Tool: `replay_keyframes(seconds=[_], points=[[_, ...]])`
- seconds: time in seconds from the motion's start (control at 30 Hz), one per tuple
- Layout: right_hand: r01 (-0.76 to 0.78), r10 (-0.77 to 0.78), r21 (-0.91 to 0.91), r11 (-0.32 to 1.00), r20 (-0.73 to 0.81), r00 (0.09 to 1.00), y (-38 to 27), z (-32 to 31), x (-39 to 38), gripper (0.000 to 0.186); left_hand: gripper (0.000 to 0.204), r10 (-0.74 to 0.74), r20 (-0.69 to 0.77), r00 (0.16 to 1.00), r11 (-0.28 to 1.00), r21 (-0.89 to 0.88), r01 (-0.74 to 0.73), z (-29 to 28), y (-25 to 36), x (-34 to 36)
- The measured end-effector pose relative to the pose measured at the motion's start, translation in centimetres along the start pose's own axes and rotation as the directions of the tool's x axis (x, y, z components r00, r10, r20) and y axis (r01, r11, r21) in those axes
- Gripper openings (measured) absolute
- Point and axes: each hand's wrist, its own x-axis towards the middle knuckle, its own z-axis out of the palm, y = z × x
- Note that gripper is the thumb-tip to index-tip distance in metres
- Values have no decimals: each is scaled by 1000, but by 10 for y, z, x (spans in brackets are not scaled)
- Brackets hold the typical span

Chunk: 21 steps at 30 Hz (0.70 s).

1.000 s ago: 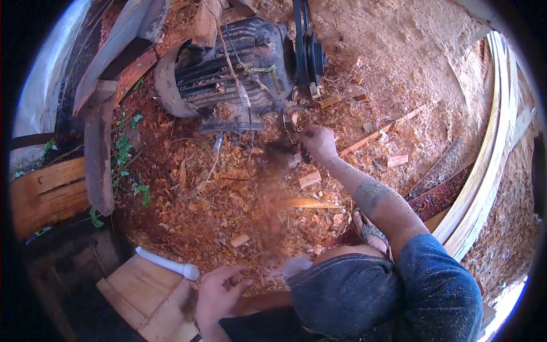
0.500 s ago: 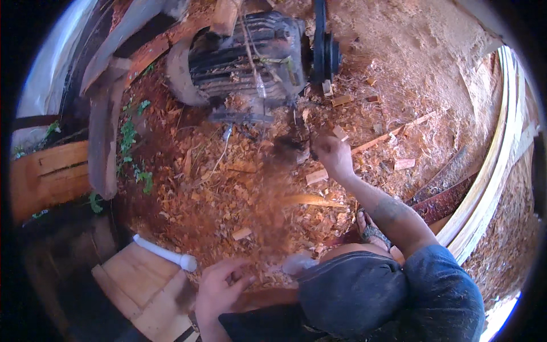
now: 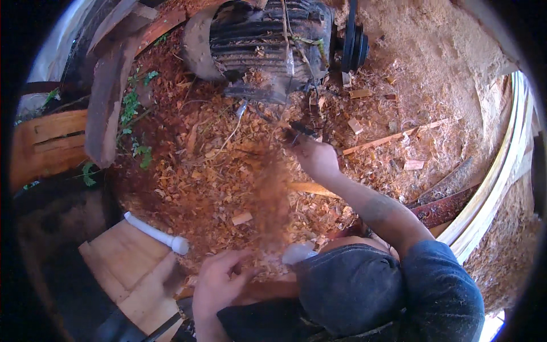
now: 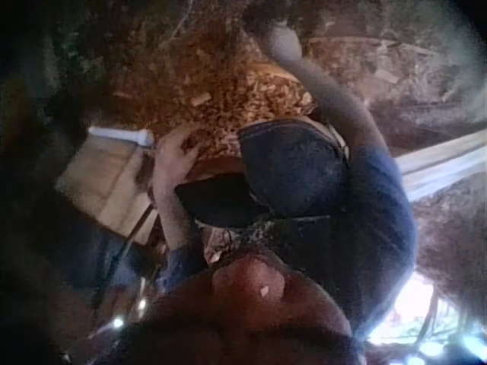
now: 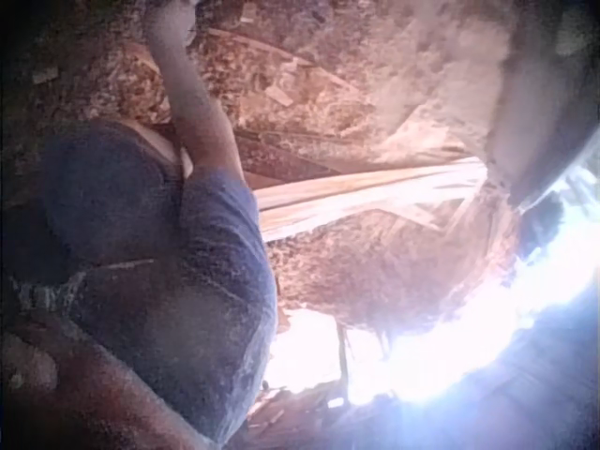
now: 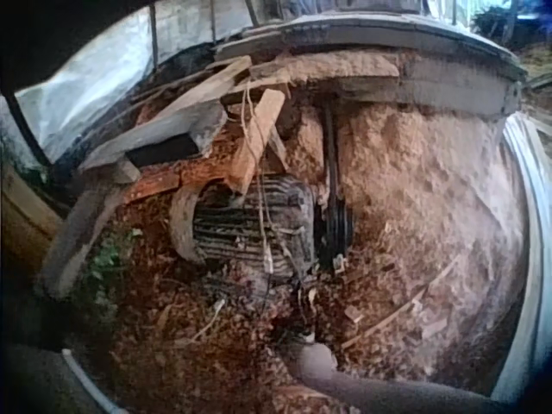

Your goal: The person uses a hammer to strike pieces of wood on a workbench, handles a long wooden plank, and then works with wires on an electric motor.

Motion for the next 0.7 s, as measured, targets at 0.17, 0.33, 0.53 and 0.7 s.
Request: replay_keyframes(seconds=[0.17,0.33,0.53,0.7], points=[[-398,402,130,908,-7,916,47,-61,-8,25,19,79,-116,990,994,-68,-87,4,-6,0],[-483,545,366,795,-81,835,51,-115,25,31,12,141,0,990,989,-37,-141,6,56,52],[-457,520,373,807,-84,850,51,-143,74,27,11,278,57,959,961,-9,-278,20,87,52],[-471,508,400,786,16,861,93,-119,48,25,15,159,48,986,987,-3,-159,18,86,30]])
